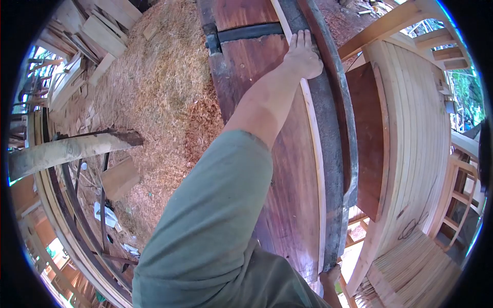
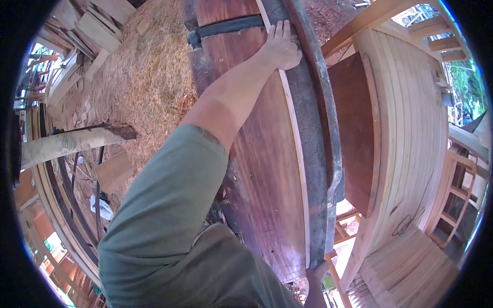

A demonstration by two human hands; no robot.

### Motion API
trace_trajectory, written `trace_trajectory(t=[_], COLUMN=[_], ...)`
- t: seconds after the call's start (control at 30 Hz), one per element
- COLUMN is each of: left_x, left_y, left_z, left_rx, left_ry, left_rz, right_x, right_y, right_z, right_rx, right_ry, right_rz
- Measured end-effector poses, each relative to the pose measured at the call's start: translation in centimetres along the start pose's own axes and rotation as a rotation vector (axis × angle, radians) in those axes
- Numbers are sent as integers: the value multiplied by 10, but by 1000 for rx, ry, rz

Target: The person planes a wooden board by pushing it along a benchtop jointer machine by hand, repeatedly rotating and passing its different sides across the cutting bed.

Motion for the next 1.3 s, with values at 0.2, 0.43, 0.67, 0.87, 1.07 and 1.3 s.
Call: trace_trajectory(t=[0.2, 0.43, 0.67, 0.87, 1.07, 1.3], left_x=[-6, -36, -61, -68, -96, -126], left_y=[22, 24, 16, 22, 13, 15], left_z=[12, 35, 53, 65, 82, 104], left_rx=[8, -1, -11, -32, -14, 2], left_ry=[-25, -47, -73, -115, -156, -162], left_rz=[83, 9, -69, -118, -225, -309], right_x=[-4, -9, -21, -24, -16, -13], right_y=[10, 16, 2, 4, 31, 64], right_z=[25, 52, 51, 70, 122, 168], right_rx=[-75, 54, 60, 168, 47, 18], right_ry=[82, -54, 16, -53, -122, -158], right_rz=[-20, -35, -140, -178, -104, -56])
Point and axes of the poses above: each hand's wrist, its own x-axis away from the middle knuckle, its own y-axis out of the back of the hand, z = x × y, the point moved 1 cm from there along -x, towards the middle knuckle, and after that the axes turned 9 degrees about z, right-handed, at the moved point
